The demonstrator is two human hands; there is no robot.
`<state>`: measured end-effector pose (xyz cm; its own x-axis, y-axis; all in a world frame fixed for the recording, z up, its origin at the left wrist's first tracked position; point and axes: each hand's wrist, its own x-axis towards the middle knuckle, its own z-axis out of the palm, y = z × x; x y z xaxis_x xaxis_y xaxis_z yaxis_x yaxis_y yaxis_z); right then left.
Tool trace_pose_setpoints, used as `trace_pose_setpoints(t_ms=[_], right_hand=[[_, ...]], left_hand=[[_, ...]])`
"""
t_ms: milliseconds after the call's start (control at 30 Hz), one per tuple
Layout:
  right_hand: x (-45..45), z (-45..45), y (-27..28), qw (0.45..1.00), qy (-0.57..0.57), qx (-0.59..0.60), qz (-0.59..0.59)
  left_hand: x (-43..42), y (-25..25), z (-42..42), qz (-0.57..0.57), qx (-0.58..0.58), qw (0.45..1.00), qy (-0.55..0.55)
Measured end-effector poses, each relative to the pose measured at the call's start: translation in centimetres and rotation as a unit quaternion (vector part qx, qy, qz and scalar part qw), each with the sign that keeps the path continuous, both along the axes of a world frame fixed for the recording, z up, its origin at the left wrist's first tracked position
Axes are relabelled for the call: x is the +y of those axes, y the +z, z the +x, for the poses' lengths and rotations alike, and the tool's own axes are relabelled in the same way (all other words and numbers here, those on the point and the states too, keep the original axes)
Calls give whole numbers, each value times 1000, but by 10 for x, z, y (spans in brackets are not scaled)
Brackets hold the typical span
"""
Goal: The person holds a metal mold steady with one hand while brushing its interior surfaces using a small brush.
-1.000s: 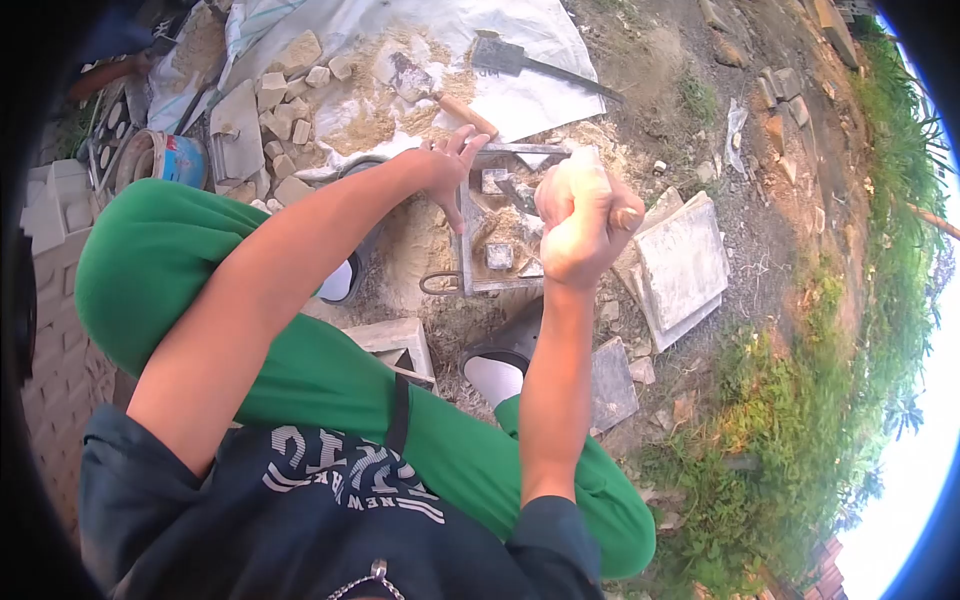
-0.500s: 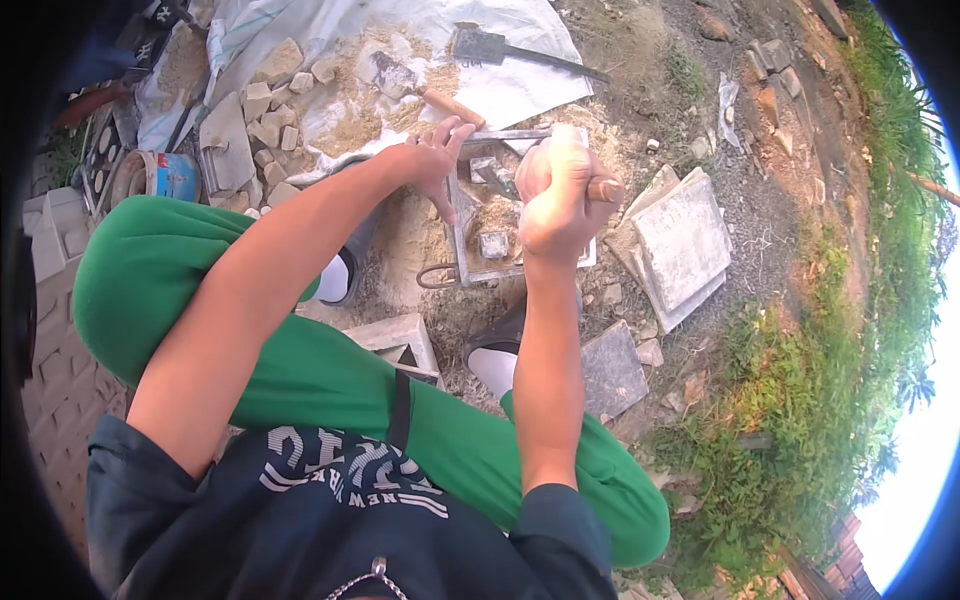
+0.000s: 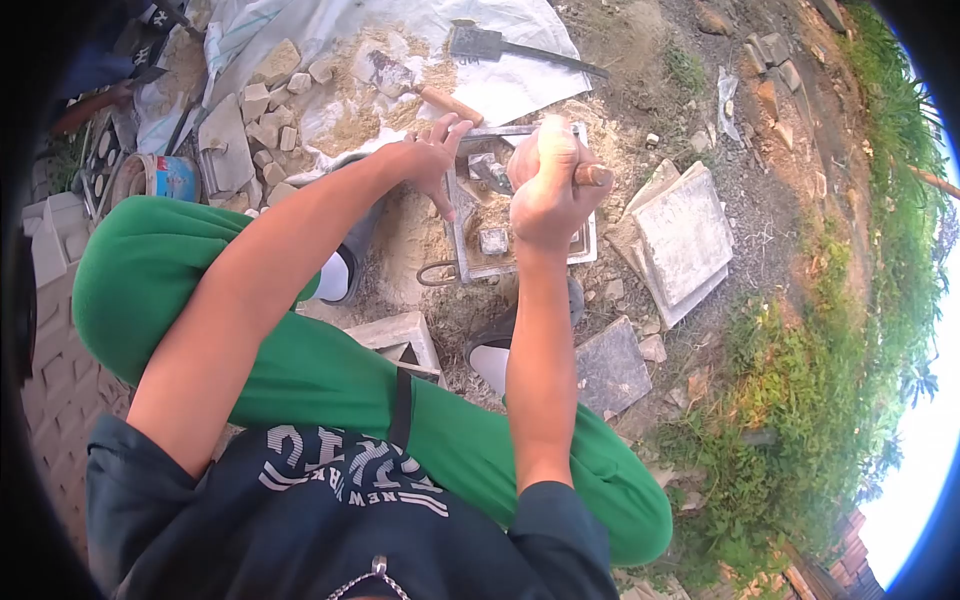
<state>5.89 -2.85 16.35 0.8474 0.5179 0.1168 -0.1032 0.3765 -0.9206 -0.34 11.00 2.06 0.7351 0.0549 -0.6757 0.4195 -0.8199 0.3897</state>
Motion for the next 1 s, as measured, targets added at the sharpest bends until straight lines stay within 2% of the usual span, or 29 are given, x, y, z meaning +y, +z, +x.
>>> trace_pose_setpoints(t_ms=[33,100,167,200,333,433,533,567,667,733,900,1000], right_hand=[[3,-2,-14,1000,-2,0,1],[4,-7,-69,981,-31,-189,-16],[-13,-18,-109,967,22,-225,-116],[-7,-23,-103,953,1,-257,-162],[-1,-26,-60,983,-15,-166,-71],[-10,-32,-34,983,-60,-169,-41],[-2,-39,-51,976,-103,-182,-58],[-3,-36,-83,979,-90,-156,-93],[8,-26,-88,987,-101,-103,-64],[6,-12,-71,998,-57,15,-13],[9,-8,-6,990,-136,-14,30],[11,-13,1,985,-162,-35,42]], left_hand=[[-1,-4,0,2,-6,1000,2],[1,-8,0,5,-14,1000,5],[1,-4,-1,-16,0,1000,13],[7,-1,3,-9,-5,1000,18],[3,-1,-2,6,-35,999,9],[0,1,-5,-10,-40,999,17],[1,4,-3,-4,-26,999,21],[0,6,-2,-6,-14,1000,23],[2,-2,1,4,-16,1000,24],[-4,-6,-6,7,-20,1000,22],[2,3,-9,-28,-38,998,33],[2,-3,-9,-27,-61,997,38]])
